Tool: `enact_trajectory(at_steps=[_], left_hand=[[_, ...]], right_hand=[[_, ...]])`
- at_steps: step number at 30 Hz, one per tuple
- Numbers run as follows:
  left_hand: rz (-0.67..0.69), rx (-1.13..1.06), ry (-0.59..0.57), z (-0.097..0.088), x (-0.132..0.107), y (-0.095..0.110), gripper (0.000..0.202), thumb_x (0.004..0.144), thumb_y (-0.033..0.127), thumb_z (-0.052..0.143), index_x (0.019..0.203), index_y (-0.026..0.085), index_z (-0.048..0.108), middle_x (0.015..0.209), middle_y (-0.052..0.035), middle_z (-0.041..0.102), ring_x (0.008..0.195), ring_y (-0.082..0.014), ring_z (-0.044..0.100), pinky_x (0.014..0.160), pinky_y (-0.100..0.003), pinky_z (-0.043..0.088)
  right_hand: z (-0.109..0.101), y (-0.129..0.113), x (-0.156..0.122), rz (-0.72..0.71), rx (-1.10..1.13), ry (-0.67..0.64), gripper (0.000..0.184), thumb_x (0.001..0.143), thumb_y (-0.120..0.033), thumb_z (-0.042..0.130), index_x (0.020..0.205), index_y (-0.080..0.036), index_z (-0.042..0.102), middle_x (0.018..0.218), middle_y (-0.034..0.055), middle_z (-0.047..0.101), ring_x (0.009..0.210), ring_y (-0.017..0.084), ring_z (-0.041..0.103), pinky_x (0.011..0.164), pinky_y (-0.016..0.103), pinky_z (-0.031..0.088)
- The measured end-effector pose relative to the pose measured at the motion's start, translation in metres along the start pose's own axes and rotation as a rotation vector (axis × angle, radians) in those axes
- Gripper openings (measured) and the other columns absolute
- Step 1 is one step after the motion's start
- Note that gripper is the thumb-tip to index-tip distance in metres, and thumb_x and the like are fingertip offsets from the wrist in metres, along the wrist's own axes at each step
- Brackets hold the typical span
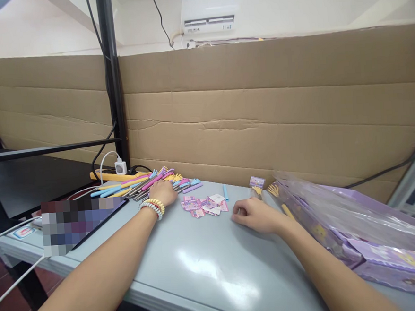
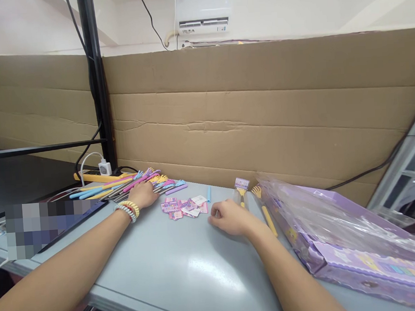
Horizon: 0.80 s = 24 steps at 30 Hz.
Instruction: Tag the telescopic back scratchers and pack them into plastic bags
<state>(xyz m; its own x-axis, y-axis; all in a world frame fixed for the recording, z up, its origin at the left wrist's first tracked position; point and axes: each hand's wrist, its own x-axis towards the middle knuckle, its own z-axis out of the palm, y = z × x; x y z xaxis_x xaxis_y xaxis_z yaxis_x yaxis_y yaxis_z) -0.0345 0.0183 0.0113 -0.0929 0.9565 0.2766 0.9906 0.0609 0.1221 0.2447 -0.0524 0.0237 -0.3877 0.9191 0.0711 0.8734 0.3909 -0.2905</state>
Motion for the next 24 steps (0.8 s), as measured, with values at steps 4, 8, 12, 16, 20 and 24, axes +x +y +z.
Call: enact_trajectory(at_steps=[4, 8, 12, 16, 20, 24], left_hand=[[-0.012, -0.029, -0.001, 0.0014, 0.002, -0.0014, 0.035, 0.07, 0.034, 0.049, 0.094, 0.012, 0.062, 0.105, -0.0191, 0.061, 0.103, -0.033, 0.054, 0.082, -0.041, 0.044], [-0.006, -0.021, -0.013, 0.0019, 0.0008, 0.0004, 0.031, 0.069, 0.028, 0.049, 0.093, 0.014, 0.063, 0.106, -0.0183, 0.061, 0.108, -0.0331, 0.05, 0.084, -0.041, 0.042], [0.005, -0.021, -0.015, 0.0018, -0.0003, 0.0011, 0.031, 0.07, 0.027, 0.048, 0.094, 0.015, 0.062, 0.109, -0.0172, 0.06, 0.11, -0.0334, 0.049, 0.085, -0.042, 0.041], [0.013, -0.018, -0.001, 0.0013, -0.0014, 0.0009, 0.03, 0.071, 0.027, 0.048, 0.094, 0.015, 0.062, 0.108, -0.0168, 0.06, 0.11, -0.0328, 0.049, 0.085, -0.041, 0.041], [0.018, -0.018, 0.03, -0.0001, -0.0027, 0.0022, 0.025, 0.07, 0.025, 0.05, 0.088, 0.016, 0.063, 0.099, -0.0157, 0.064, 0.102, -0.0312, 0.055, 0.08, -0.039, 0.043], [0.036, -0.051, 0.103, -0.0012, -0.0041, 0.0048, 0.018, 0.068, 0.019, 0.05, 0.08, 0.016, 0.064, 0.09, -0.0138, 0.066, 0.089, -0.0289, 0.06, 0.074, -0.037, 0.045]], right_hand=[[-0.0002, -0.0015, -0.0003, 0.006, -0.001, -0.003, 0.021, 0.077, -0.035, 0.049, 0.076, -0.018, 0.062, 0.07, 0.0034, 0.062, 0.06, 0.014, 0.053, 0.055, 0.025, 0.035], [0.0004, -0.0006, 0.0006, 0.007, -0.013, -0.001, 0.021, 0.077, -0.036, 0.048, 0.076, -0.019, 0.062, 0.069, 0.0022, 0.062, 0.06, 0.013, 0.052, 0.056, 0.025, 0.035], [0.0008, 0.0015, 0.001, 0.01, -0.018, -0.001, 0.021, 0.077, -0.036, 0.048, 0.077, -0.019, 0.062, 0.072, 0.0027, 0.062, 0.06, 0.013, 0.053, 0.056, 0.025, 0.035], [0.0008, 0.0014, 0.0009, 0.015, -0.022, 0.002, 0.022, 0.077, -0.037, 0.049, 0.078, -0.019, 0.062, 0.074, 0.0036, 0.062, 0.06, 0.013, 0.052, 0.056, 0.025, 0.035], [0.001, 0.0008, 0.0011, 0.009, -0.021, -0.003, 0.022, 0.077, -0.036, 0.049, 0.077, -0.018, 0.061, 0.072, 0.0036, 0.062, 0.059, 0.014, 0.052, 0.056, 0.025, 0.035], [0.0009, 0.0006, 0.0012, -0.002, -0.033, 0.003, 0.021, 0.077, -0.036, 0.049, 0.076, -0.019, 0.061, 0.071, 0.003, 0.062, 0.059, 0.013, 0.052, 0.056, 0.025, 0.034]])
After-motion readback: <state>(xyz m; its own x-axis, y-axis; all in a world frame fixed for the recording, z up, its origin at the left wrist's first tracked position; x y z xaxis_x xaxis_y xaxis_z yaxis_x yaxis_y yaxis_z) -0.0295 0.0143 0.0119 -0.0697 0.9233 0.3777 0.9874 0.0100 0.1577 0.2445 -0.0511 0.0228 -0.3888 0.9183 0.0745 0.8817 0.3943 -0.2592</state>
